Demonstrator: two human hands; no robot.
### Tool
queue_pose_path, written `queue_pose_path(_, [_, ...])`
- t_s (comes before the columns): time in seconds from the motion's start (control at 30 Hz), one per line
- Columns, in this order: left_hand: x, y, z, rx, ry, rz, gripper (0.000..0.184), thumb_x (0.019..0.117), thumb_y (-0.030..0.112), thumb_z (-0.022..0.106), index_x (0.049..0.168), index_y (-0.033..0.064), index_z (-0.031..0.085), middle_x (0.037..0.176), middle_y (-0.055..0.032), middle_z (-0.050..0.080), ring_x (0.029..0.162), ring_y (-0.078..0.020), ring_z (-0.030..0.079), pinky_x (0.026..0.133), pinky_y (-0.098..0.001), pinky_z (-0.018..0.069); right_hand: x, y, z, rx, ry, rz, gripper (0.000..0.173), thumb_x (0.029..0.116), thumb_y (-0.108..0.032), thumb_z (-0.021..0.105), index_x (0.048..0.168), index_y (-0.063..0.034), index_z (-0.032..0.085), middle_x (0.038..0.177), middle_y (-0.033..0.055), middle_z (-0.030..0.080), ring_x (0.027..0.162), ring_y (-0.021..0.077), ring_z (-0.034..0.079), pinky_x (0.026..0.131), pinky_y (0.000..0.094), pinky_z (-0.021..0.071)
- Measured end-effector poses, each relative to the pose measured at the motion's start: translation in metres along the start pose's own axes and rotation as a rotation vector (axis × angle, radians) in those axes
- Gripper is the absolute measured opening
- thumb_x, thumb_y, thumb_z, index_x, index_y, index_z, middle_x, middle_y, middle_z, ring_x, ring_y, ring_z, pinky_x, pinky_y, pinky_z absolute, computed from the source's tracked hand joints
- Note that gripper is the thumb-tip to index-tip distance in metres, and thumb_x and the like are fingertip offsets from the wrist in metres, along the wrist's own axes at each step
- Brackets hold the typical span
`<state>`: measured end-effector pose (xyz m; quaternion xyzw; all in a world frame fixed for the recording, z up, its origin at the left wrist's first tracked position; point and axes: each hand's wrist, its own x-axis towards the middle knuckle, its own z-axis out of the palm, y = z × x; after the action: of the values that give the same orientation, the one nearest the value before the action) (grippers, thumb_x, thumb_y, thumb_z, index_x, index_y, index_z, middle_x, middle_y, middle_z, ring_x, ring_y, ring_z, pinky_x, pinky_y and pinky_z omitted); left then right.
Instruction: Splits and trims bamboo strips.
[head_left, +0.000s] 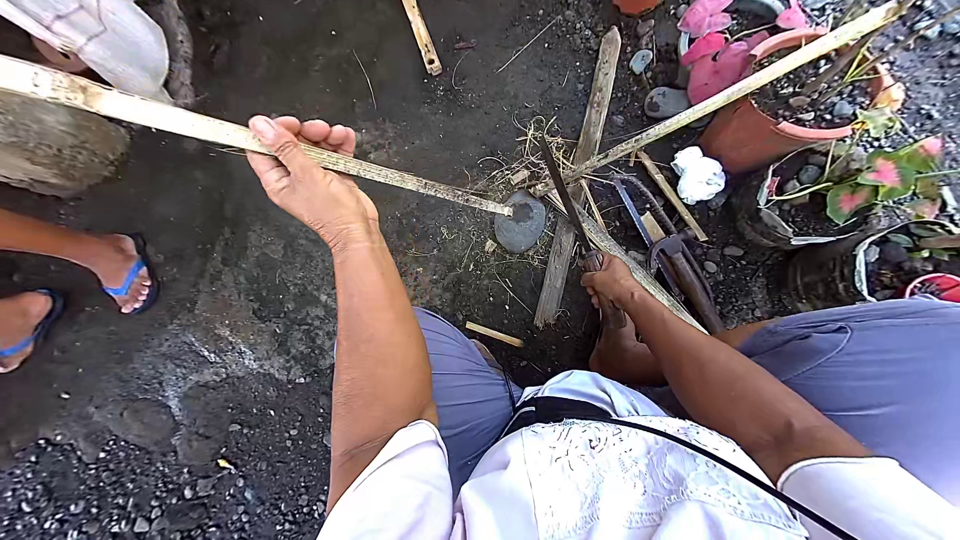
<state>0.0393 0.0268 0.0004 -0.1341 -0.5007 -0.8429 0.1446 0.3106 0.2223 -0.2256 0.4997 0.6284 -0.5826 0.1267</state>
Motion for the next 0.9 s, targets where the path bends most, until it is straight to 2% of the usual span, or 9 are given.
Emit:
queue_pose_path(0.17, [-0.008,-0.016,0.006,-0.047,-0.017,-0.039,0.026,0.1147,0.019,0.028,0.106,0.0062,0.05,0.072,-0.0024,0.057,0.063,-0.0163,0.063,0.069,-0.0359,0.061,-0.012,-0.004,0.014,-0.121,0.092,-0.117,0.039,0.095,-0.018,0.071,0.127,-0.003,0.054,0.081,0.0155,0.066,0.056,0.0231,0.065,0.058,0.0415,0.0581])
queue_pose_path(0.3, [-0.016,-0.02,0.017,-0.079,-0.107,-0.096,0.055,0.1145,0.035,0.01,0.124,0.0018,0.053,0.079,-0.0045,0.059,0.071,-0.0178,0.064,0.076,-0.0362,0.0595,-0.036,-0.026,0.025,-0.208,0.063,-0.215,0.041,0.0992,-0.031,0.07,0.124,-0.0023,0.056,0.086,0.0187,0.067,0.065,0.0291,0.068,0.067,0.0494,0.0595])
queue_pose_path(0.37, [-0.016,-0.012,0.018,-0.107,-0.143,-0.089,0.064,0.1133,0.039,0.004,0.128,0.0,0.052,0.082,-0.0066,0.062,0.076,-0.0194,0.066,0.079,-0.0372,0.0594,-0.045,-0.032,0.03,-0.265,0.05,-0.27,0.042,0.0995,-0.034,0.069,0.122,-0.0017,0.056,0.087,0.019,0.067,0.068,0.0304,0.069,0.069,0.051,0.059])
queue_pose_path(0.47, [-0.007,0.001,0.013,-0.131,-0.144,-0.003,0.059,0.1136,0.04,0.006,0.129,0.0004,0.047,0.081,-0.0074,0.063,0.078,-0.0216,0.068,0.082,-0.0411,0.0597,-0.062,-0.041,0.035,-0.344,0.04,-0.355,0.044,0.1,-0.036,0.068,0.121,-0.0003,0.056,0.09,0.0213,0.067,0.079,0.0361,0.069,0.076,0.0566,0.0562])
queue_pose_path(0.6, [-0.004,0.011,0.004,-0.06,-0.16,0.141,0.038,0.1148,0.018,0.019,0.116,-0.0019,0.052,0.087,-0.0118,0.068,0.088,-0.0256,0.072,0.088,-0.0438,0.0599,-0.1,-0.069,0.048,-0.366,0.026,-0.522,0.043,0.1016,-0.038,0.065,0.119,0.0005,0.058,0.085,0.0189,0.066,0.08,0.0361,0.068,0.073,0.0571,0.055])
queue_pose_path(0.63, [-0.005,0.015,0.004,-0.081,-0.203,0.137,0.036,0.1143,0.016,0.02,0.113,-0.0006,0.052,0.087,-0.0114,0.068,0.086,-0.0254,0.071,0.087,-0.0437,0.0605,-0.109,-0.076,0.052,-0.373,0.032,-0.584,0.043,0.1017,-0.039,0.064,0.118,0.0,0.058,0.083,0.0175,0.066,0.077,0.0351,0.068,0.071,0.0563,0.0552])
queue_pose_path(0.73, [-0.01,0.024,0.007,-0.161,-0.321,0.101,0.035,0.1117,0.013,0.015,0.11,0.0039,0.049,0.072,-0.0045,0.06,0.065,-0.0193,0.064,0.067,-0.0381,0.0599,-0.129,-0.091,0.065,-0.348,0.071,-0.797,0.04,0.1008,-0.039,0.063,0.114,-0.0014,0.059,0.076,0.0123,0.065,0.069,0.0306,0.067,0.062,0.0513,0.0553])
queue_pose_path(0.83, [-0.019,0.03,0.014,-0.17,-0.325,0.071,0.049,0.1136,0.022,0.012,0.088,0.0086,0.052,0.055,0.0005,0.05,0.048,-0.0142,0.054,0.052,-0.0312,0.0543,-0.129,-0.089,0.071,-0.328,0.09,-0.92,0.041,0.1014,-0.041,0.061,0.112,-0.0024,0.059,0.07,0.0087,0.062,0.063,0.0267,0.066,0.057,0.0467,0.0546])
queue_pose_path(0.9, [-0.024,0.031,0.017,-0.167,-0.286,0.093,0.049,0.1146,0.025,0.012,0.082,0.0095,0.045,0.052,0.0008,0.043,0.043,-0.0134,0.048,0.045,-0.0289,0.0503,-0.114,-0.076,0.07,-0.355,0.078,-0.89,0.041,0.1008,-0.041,0.061,0.112,-0.0015,0.058,0.069,0.0101,0.062,0.063,0.0294,0.066,0.057,0.0491,0.0548])
